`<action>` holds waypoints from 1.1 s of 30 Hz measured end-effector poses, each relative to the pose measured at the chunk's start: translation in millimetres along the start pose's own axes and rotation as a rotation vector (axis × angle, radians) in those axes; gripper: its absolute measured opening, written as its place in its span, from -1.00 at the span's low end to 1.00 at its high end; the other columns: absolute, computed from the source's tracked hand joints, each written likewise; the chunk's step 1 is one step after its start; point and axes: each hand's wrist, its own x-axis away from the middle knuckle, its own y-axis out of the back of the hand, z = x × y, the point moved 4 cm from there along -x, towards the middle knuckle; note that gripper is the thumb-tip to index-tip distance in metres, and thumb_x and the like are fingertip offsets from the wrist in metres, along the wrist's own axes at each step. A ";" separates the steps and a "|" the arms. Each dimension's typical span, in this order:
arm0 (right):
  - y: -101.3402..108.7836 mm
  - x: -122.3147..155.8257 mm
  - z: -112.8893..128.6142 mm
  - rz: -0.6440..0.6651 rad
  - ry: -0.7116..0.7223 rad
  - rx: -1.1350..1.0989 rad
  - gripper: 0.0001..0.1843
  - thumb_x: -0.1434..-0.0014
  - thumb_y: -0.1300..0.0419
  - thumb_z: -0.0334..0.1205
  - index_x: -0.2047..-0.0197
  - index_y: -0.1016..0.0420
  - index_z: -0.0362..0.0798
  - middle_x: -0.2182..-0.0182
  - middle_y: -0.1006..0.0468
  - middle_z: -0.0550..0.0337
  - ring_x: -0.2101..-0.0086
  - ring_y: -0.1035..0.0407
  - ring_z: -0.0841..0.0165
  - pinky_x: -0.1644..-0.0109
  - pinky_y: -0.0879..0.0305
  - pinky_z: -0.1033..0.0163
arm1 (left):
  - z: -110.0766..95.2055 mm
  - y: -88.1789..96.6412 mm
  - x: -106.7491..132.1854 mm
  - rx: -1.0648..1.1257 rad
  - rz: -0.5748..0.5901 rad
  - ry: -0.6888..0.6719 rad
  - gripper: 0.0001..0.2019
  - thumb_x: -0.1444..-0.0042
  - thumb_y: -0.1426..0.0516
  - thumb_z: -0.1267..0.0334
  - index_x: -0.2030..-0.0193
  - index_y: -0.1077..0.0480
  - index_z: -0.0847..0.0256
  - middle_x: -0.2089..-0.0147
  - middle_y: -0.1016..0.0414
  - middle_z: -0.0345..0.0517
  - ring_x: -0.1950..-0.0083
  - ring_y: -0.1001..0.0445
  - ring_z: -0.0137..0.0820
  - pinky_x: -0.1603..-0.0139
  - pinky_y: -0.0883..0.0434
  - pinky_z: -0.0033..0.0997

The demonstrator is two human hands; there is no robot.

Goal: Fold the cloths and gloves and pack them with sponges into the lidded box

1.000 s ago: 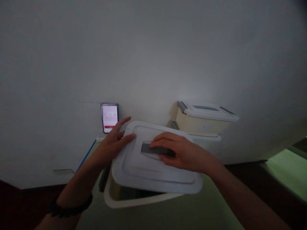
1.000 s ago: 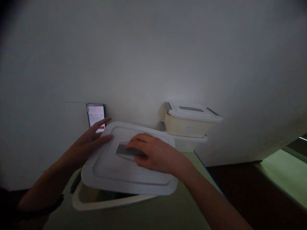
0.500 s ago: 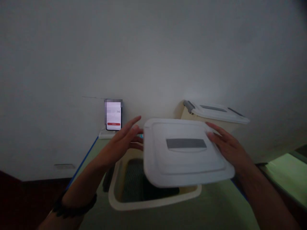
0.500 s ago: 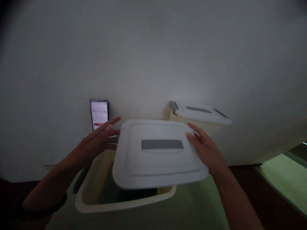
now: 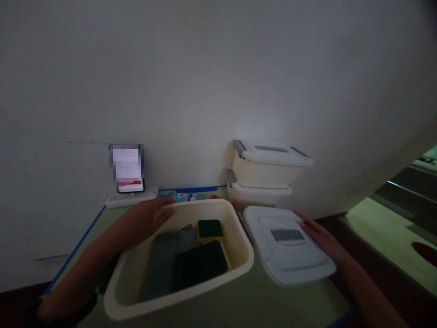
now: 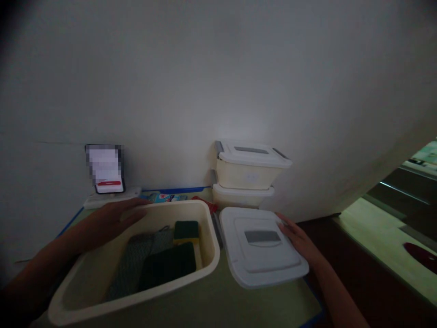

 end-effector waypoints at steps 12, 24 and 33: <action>-23.9 -11.9 22.4 -0.249 0.558 0.545 -0.61 -0.10 0.01 -0.01 0.18 -0.40 -0.12 0.14 -0.41 -0.15 0.09 -0.31 0.11 -0.03 -0.19 -0.08 | 3.6 -0.3 -1.6 -0.094 -0.017 -0.028 -0.57 -0.11 0.11 0.02 0.05 -0.40 0.18 0.09 -0.51 -0.02 0.13 -0.47 -0.22 0.07 -0.35 -0.20; -151.7 4.4 239.6 0.227 0.879 0.653 -0.71 -0.17 0.01 -0.20 0.09 -0.34 -0.13 0.25 -0.48 0.06 0.28 -0.37 0.36 0.20 -0.28 0.27 | 29.8 39.6 8.9 0.001 -0.134 0.031 -0.69 -0.07 0.05 0.07 0.35 -0.39 0.24 0.40 -0.52 -0.07 0.43 -0.45 -0.37 0.39 -0.34 -0.42; -272.1 -74.4 244.6 0.663 0.681 1.187 -0.67 -0.04 -0.18 -0.13 0.13 -0.42 -0.11 0.26 -0.50 0.07 0.28 -0.40 0.27 0.23 -0.32 0.20 | 36.8 43.6 12.0 -0.023 -0.098 0.069 -0.67 -0.11 0.10 0.13 0.34 -0.39 0.28 0.56 -0.40 -0.15 0.55 -0.31 -0.45 0.51 -0.16 -0.49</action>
